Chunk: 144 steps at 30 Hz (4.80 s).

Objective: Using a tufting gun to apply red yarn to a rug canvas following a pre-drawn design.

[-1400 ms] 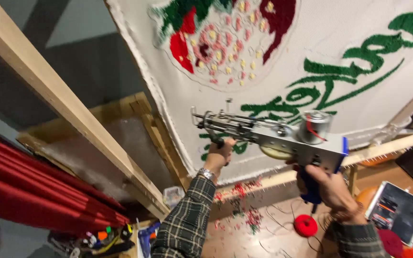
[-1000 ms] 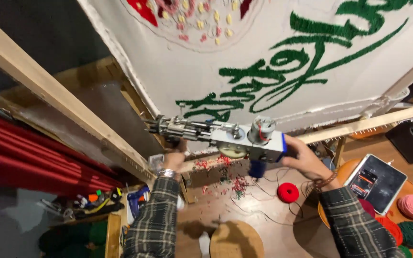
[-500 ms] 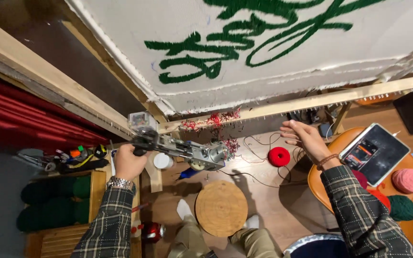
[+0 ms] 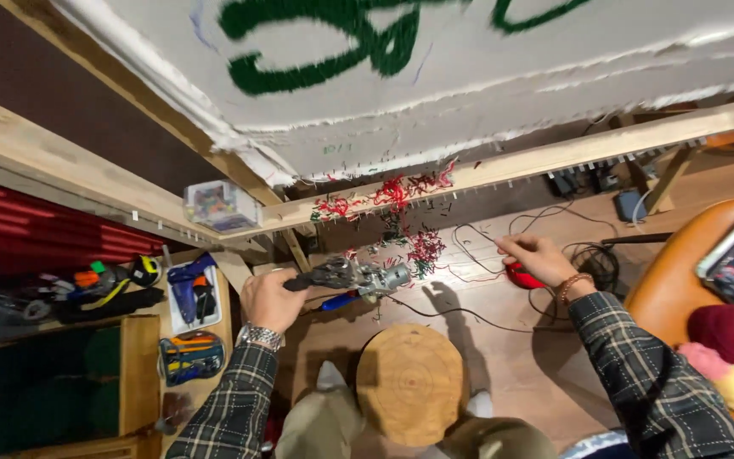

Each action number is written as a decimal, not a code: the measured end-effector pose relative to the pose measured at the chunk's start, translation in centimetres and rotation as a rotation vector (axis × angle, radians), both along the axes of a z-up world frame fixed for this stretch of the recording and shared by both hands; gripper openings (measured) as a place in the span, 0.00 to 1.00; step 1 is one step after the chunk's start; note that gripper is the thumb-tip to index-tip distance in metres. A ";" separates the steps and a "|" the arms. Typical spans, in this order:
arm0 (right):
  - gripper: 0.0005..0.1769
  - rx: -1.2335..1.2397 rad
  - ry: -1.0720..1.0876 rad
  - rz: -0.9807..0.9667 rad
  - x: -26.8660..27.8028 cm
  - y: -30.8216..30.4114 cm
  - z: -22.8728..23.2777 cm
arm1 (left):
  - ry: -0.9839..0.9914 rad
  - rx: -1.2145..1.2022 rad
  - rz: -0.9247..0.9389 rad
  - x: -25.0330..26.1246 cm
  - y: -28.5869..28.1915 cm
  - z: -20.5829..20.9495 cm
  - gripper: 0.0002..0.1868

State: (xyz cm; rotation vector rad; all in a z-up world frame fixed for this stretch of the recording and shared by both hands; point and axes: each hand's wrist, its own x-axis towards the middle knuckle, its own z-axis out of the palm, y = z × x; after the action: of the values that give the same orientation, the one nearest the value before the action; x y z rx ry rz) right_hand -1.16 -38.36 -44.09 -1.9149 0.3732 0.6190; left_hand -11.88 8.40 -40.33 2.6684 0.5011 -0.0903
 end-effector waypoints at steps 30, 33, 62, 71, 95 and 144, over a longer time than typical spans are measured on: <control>0.40 -0.886 -0.182 -0.029 6.3 -23.8 -53.9 | -0.027 0.127 -0.506 10.7 -8.0 -40.7 0.05; 0.15 -0.208 -0.437 -0.586 3.8 -20.3 -46.6 | -0.055 0.113 -0.546 11.0 -9.1 -42.4 0.14; 0.17 -0.056 -0.177 -0.170 2.7 -7.5 -35.3 | 0.056 0.096 -0.602 10.1 -13.0 -44.9 0.06; 0.12 -0.037 -0.346 -0.051 4.1 -5.2 -33.2 | 0.054 0.084 -0.599 9.8 -12.2 -45.2 0.08; 0.12 -0.017 -0.645 0.387 1.6 3.1 -20.3 | 0.062 -0.651 -0.889 14.0 -17.4 -27.8 0.44; 0.14 -0.183 -0.447 -0.053 5.4 -9.5 -18.6 | -0.297 -0.814 -0.552 18.7 -11.8 -22.1 0.04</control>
State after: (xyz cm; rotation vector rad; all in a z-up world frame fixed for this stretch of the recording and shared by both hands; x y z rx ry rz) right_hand 4.22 -47.89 -62.71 -2.1421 0.1964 0.1134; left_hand 6.79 -3.42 -62.43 1.8893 -0.3262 -0.0419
